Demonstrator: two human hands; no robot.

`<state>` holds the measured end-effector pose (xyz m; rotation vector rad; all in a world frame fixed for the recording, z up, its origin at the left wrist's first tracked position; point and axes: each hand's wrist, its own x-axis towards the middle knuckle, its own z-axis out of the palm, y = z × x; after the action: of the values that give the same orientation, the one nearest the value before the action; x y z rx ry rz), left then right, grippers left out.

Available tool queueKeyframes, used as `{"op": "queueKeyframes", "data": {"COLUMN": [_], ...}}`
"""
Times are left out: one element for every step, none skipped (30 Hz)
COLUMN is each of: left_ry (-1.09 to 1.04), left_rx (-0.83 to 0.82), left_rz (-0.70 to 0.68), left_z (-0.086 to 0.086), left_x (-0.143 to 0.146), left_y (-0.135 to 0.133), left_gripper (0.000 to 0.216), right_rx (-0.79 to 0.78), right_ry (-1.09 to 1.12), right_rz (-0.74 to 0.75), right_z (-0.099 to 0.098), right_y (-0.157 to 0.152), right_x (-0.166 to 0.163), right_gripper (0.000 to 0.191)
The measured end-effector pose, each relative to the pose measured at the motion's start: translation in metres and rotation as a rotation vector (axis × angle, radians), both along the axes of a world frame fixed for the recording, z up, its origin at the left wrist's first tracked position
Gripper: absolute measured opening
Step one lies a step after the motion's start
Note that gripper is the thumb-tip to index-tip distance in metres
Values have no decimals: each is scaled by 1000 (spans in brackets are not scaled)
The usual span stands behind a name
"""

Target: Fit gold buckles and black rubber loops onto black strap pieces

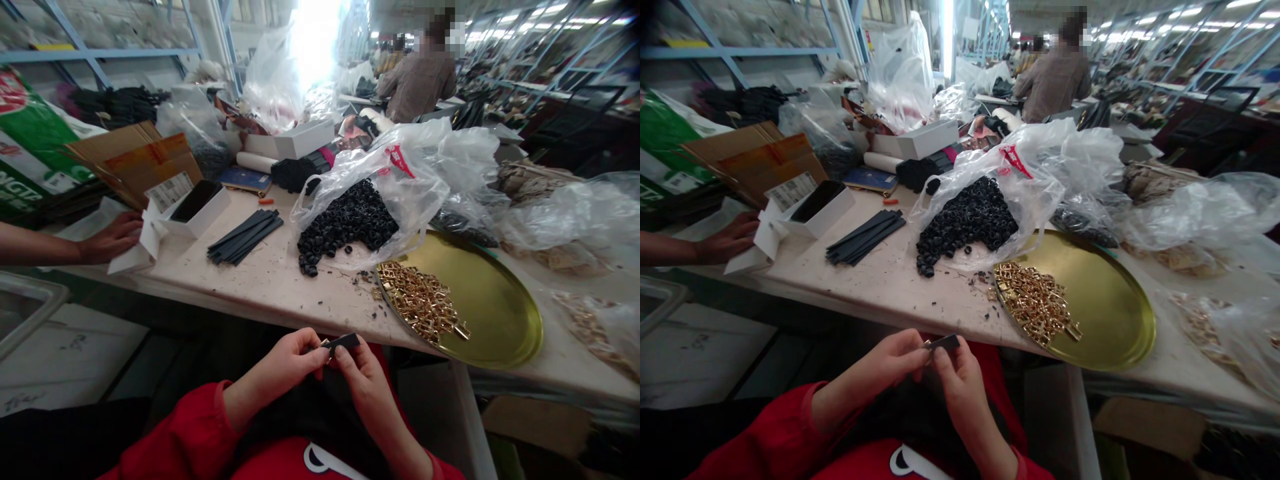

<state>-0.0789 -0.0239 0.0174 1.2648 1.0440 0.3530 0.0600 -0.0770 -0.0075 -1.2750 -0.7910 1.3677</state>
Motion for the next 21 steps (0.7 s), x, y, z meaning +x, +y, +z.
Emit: {"op": "queueKeyframes", "data": {"left_ry": [1, 3, 5, 9, 17, 27, 36, 46, 56, 59, 53, 40, 27, 16, 3, -15, -36, -63, -96, -126, -141], "left_rx": [10, 14, 11, 2, -3, 5, 35, 79, 125, 158, 171, 166, 150, 132, 112, 91, 71, 50, 35, 29, 39], "left_rz": [-6, -12, -19, -23, -19, -5, 17, 40, 55, 55, 41, 17, -6, -15, -9, 13, 41, 69, 91, 100, 93], "left_z": [1, 2, 3, 3, 3, 3, 3, 4, 5, 7, 8, 8, 8, 7, 5, 3, 1, -1, -2, -3, -2], "left_x": [0, 0, 1, 2, 3, 4, 5, 6, 6, 6, 6, 5, 4, 4, 4, 5, 5, 6, 7, 9, 9], "left_y": [1, 1, 1, 2, 2, 1, 1, 1, 0, 0, 1, 3, 5, 9, 13, 18, 24, 30, 36, 42, 47], "left_gripper": [29, 28, 27, 27, 26, 25, 24, 24, 23, 23, 23, 23, 24, 27, 29, 32, 35, 36, 35, 33, 32], "right_rx": [8, 10, 21, 54, 110, 176, 237, 278, 283, 251, 194, 134, 82, 48, 38, 49, 72, 95, 115, 130, 139], "right_ry": [-49, -79, -107, -151, -223, -314, -406, -473, -494, -465, -399, -315, -235, -168, -118, -87, -74, -87, -127, -193, -302], "right_rz": [27, 55, 72, 77, 76, 75, 75, 77, 83, 91, 101, 112, 122, 130, 135, 136, 138, 152, 202, 289, 385], "right_z": [-3, -4, -5, -4, -3, -1, 1, 2, 2, 2, 1, 0, -1, -2, -2, -2, 0, 3, 8, 13, 18], "right_y": [1, 2, 3, 4, 5, 5, 6, 7, 8, 10, 13, 16, 20, 24, 28, 32, 36, 41, 47, 55, 66], "right_x": [2, 4, 5, 6, 7, 8, 9, 10, 11, 12, 12, 13, 13, 13, 12, 12, 13, 14, 18, 23, 30], "right_gripper": [23, 24, 24, 23, 21, 18, 16, 16, 14, 14, 14, 16, 19, 22, 24, 25, 25, 24, 23, 22, 22]}}
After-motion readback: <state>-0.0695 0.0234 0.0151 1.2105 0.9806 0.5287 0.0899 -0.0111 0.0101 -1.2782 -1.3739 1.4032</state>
